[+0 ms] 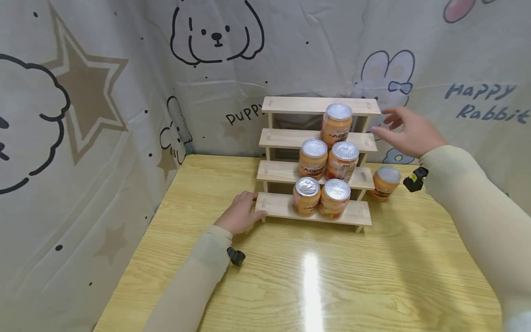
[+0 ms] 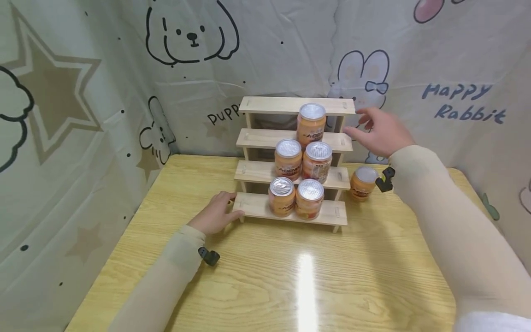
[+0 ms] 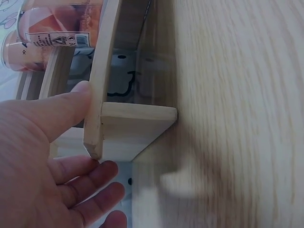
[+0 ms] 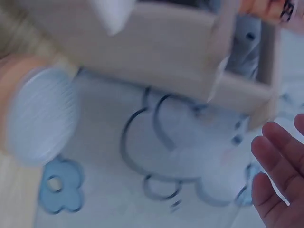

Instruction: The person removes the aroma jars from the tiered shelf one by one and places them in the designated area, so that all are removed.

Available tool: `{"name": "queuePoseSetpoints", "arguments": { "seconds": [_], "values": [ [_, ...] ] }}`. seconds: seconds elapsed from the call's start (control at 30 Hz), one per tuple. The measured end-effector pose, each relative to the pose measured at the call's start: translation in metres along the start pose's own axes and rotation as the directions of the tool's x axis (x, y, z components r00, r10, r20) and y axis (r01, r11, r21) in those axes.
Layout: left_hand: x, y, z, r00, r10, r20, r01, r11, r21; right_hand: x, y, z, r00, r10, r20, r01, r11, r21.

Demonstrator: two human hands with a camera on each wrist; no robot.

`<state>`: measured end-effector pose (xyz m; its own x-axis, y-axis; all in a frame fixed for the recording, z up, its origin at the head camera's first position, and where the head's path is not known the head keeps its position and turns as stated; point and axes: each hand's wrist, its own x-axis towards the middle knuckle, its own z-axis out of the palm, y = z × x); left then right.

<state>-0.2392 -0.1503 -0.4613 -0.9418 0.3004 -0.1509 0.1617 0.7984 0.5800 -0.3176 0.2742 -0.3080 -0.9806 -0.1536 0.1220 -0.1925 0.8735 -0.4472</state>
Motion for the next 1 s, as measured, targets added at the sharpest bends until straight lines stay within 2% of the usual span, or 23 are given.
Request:
{"name": "queuePoseSetpoints", "arguments": {
  "seconds": [0.2, 0.43, 0.73, 1.0],
  "values": [
    [0.002, 0.001, 0.001, 1.0, 0.001, 0.011, -0.001, 1.0, -0.001, 0.015, -0.034, 0.0, 0.994, -0.092, 0.058, 0.093, 0.995, -0.022],
    [0.002, 0.0, 0.001, 1.0, -0.003, -0.008, 0.003, 1.0, -0.01, 0.031, -0.062, 0.011, 0.983, -0.147, 0.114, 0.145, 0.989, 0.032],
    [-0.001, 0.0, -0.001, 1.0, -0.015, 0.004, 0.015, 1.0, -0.027, 0.041, -0.073, 0.021, 0.983, -0.081, 0.163, 0.073, 0.996, 0.053],
    [-0.001, 0.001, -0.001, 1.0, -0.005, 0.004, 0.005, 1.0, -0.025, 0.043, -0.07, 0.024, 0.99, -0.068, 0.125, 0.056, 0.994, 0.098]
  ]
}}
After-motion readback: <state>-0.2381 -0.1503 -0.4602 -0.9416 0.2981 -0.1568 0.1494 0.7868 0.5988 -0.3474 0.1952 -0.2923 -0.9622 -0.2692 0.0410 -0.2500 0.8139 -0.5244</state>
